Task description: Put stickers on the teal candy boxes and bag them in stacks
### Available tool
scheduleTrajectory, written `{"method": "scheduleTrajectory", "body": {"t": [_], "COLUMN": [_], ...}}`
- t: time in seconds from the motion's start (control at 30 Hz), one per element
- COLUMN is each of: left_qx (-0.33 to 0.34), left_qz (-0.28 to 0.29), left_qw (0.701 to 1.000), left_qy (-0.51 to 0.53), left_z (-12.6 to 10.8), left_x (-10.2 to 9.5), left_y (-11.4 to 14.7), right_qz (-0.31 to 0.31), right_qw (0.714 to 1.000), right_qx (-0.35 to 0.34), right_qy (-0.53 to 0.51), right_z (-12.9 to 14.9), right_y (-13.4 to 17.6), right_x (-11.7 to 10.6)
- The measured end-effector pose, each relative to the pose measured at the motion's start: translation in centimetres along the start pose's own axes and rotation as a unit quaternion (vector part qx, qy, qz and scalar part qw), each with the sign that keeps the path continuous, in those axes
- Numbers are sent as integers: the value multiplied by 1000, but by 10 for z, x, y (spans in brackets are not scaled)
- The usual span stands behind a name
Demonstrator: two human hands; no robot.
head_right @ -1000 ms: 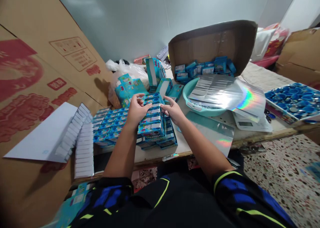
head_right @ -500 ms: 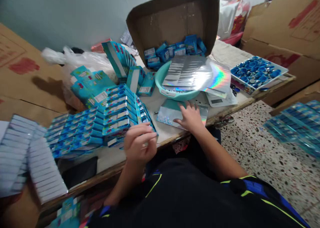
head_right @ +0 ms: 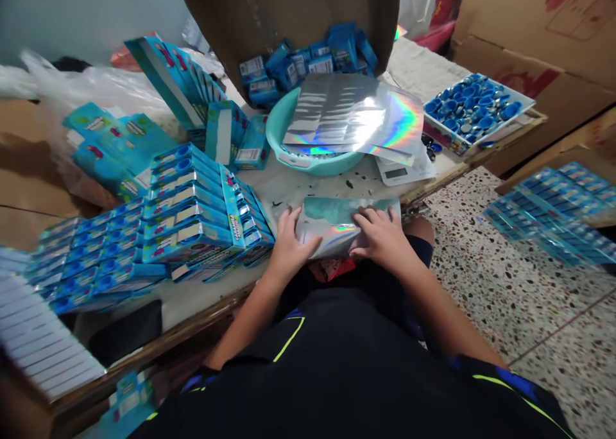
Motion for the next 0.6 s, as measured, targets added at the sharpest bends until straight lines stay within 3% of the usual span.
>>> {"method": "scheduleTrajectory", "body": {"t": [0.13, 0.3, 0.4, 0.5, 0.6], "left_qx": [38, 236, 333, 376, 385], "left_qz": [-12, -85, -85, -59, -74], "left_qw": [999, 962, 928, 915, 915], "left_qy": [25, -111, -142, -135, -97], "left_z": [-4, -34, -46, -50, -53], "left_x": [-7, -20, -24, -28, -37], "left_y": [7, 20, 23, 23, 22], "right_qz": [-38, -63, -58, -52, -53], "right_qw": [999, 997, 997, 996, 993], "right_qx": [-5, -37, -53, -65, -93], "right_qy": [8, -10, -6, -17, -46], "right_z": [2, 7, 12, 22, 39], "right_y": [2, 0, 2, 6, 8], "right_x": [-5, -15, -25, -36, -46]}}
Point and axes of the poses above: each hand's wrist, its own y-axis away from the middle knuckle, its own x-axis out of the palm, z = x × y, the point moved 5 cm from there along -y, towards the middle knuckle, and after that the axes turned 7 degrees about -y, right-handed, at the moved point
